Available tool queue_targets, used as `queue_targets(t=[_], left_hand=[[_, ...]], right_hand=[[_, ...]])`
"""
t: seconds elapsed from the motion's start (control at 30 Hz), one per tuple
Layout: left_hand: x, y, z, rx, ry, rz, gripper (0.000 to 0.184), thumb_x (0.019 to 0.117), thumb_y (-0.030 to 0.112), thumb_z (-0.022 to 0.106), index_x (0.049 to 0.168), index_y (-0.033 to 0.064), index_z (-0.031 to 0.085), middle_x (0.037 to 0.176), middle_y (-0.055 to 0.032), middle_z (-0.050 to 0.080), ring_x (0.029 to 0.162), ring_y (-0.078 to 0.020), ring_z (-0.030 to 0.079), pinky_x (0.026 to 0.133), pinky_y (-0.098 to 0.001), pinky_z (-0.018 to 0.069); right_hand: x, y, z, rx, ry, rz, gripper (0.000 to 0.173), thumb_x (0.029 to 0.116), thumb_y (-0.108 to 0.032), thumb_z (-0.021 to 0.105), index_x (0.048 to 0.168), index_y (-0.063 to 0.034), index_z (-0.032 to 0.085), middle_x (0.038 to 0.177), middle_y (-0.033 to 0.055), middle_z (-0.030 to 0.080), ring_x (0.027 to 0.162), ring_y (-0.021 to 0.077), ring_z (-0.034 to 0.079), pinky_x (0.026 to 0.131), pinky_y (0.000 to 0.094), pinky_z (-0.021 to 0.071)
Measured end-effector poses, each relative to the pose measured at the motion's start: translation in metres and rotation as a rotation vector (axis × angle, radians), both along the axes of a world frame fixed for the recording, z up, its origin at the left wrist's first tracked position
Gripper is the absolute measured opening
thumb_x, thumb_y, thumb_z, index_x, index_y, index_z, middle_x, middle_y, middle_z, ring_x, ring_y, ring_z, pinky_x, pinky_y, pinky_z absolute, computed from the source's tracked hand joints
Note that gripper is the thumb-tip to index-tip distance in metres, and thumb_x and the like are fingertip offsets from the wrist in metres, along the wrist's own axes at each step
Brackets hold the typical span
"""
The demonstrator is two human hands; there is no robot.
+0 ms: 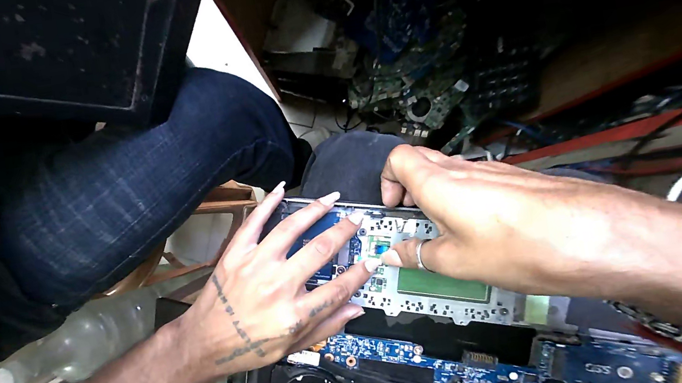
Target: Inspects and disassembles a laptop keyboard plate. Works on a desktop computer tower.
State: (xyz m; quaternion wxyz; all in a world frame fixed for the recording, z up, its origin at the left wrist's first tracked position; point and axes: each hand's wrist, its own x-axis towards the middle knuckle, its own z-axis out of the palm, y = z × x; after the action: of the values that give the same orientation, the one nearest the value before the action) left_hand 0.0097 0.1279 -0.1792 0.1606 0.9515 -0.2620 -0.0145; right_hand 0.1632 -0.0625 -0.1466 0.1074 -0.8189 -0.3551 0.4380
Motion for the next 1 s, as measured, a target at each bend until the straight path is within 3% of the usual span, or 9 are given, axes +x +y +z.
queue_targets(t=[0.1, 0.2, 0.33, 0.53, 0.73, 0.8, 0.9, 1.0], left_hand=[[-0.003, 0.003, -0.002, -0.125, -0.023, 0.081, 0.034, 0.1012, 0.041, 0.058, 0.123, 0.0196, 0.074, 0.142, -0.0131, 0.062, 0.143, -0.0369, 0.046, 0.119, -0.0652, 0.0288], [-0.004, 0.007, 0.003, -0.296, 0.011, 0.390, 0.033, 0.0993, 0.032, 0.062, 0.120, 0.0109, 0.074, 0.139, -0.0116, 0.064, 0.141, -0.0307, 0.049, 0.119, -0.0504, 0.0371], [-0.001, 0.005, 0.011, -0.445, 0.233, 0.719, 0.050, 0.0954, 0.035, 0.065, 0.138, 0.0082, 0.062, 0.146, -0.0065, 0.057, 0.141, -0.0170, 0.049, 0.115, -0.0377, 0.0437], [-0.010, 0.006, 0.007, -0.486, 0.242, 0.786, 0.053, 0.0945, 0.035, 0.066, 0.141, 0.0101, 0.059, 0.142, -0.0015, 0.060, 0.134, -0.0112, 0.054, 0.111, -0.0328, 0.0472], [-0.021, 0.009, 0.005, -0.498, 0.229, 0.859, 0.052, 0.0945, 0.038, 0.066, 0.140, 0.0142, 0.060, 0.137, 0.0023, 0.063, 0.128, -0.0096, 0.058, 0.107, -0.0311, 0.0513], [-0.029, 0.011, 0.001, -0.540, 0.223, 0.893, 0.053, 0.0955, 0.043, 0.064, 0.139, 0.0137, 0.060, 0.138, 0.0014, 0.063, 0.126, -0.0105, 0.060, 0.106, -0.0327, 0.0518], [-0.049, 0.015, -0.007, -0.634, 0.255, 0.965, 0.053, 0.1002, 0.050, 0.057, 0.137, 0.0124, 0.061, 0.135, 0.0009, 0.066, 0.121, -0.0099, 0.064, 0.101, -0.0329, 0.0556], [-0.079, 0.017, -0.016, -0.634, 0.296, 1.052, 0.051, 0.1034, 0.052, 0.049, 0.128, 0.0125, 0.068, 0.127, 0.0022, 0.070, 0.117, -0.0088, 0.065, 0.100, -0.0327, 0.0547]], right_hand=[[0.000, -0.003, -0.003, 0.015, -0.027, 0.022, 0.047, 0.0876, -0.034, 0.082, 0.120, -0.0165, 0.052, 0.110, 0.0030, 0.058, 0.084, 0.0156, 0.065, 0.068, 0.0354, 0.0550], [0.002, -0.008, -0.007, 0.067, -0.008, 0.013, 0.046, 0.0872, -0.034, 0.082, 0.120, -0.0179, 0.055, 0.108, 0.0016, 0.059, 0.081, 0.0149, 0.064, 0.065, 0.0351, 0.0547], [0.004, -0.004, -0.006, 0.031, 0.046, -0.013, 0.048, 0.0859, -0.041, 0.083, 0.119, -0.0205, 0.055, 0.108, -0.0012, 0.058, 0.083, 0.0121, 0.063, 0.068, 0.0346, 0.0549], [-0.008, -0.002, -0.006, 0.020, -0.098, -0.008, 0.055, 0.0820, -0.038, 0.087, 0.120, -0.0159, 0.054, 0.111, 0.0056, 0.058, 0.084, 0.0198, 0.065, 0.067, 0.0379, 0.0546], [-0.002, -0.008, -0.007, 0.068, -0.017, -0.054, 0.054, 0.0837, -0.040, 0.085, 0.123, -0.0198, 0.054, 0.111, 0.0005, 0.059, 0.086, 0.0148, 0.064, 0.070, 0.0362, 0.0556], [-0.005, -0.018, -0.011, 0.210, -0.054, -0.115, 0.050, 0.0848, -0.035, 0.084, 0.122, -0.0195, 0.055, 0.104, 0.0000, 0.059, 0.074, 0.0130, 0.061, 0.062, 0.0358, 0.0543], [-0.014, -0.037, -0.014, 0.355, -0.285, -0.113, 0.044, 0.0841, -0.032, 0.079, 0.120, -0.0147, 0.061, 0.104, 0.0054, 0.063, 0.078, 0.0231, 0.065, 0.064, 0.0464, 0.0547], [-0.017, -0.051, -0.019, 0.252, -0.373, -0.096, 0.041, 0.0886, -0.039, 0.077, 0.115, -0.0094, 0.066, 0.105, 0.0139, 0.066, 0.088, 0.0372, 0.067, 0.070, 0.0588, 0.0494]])
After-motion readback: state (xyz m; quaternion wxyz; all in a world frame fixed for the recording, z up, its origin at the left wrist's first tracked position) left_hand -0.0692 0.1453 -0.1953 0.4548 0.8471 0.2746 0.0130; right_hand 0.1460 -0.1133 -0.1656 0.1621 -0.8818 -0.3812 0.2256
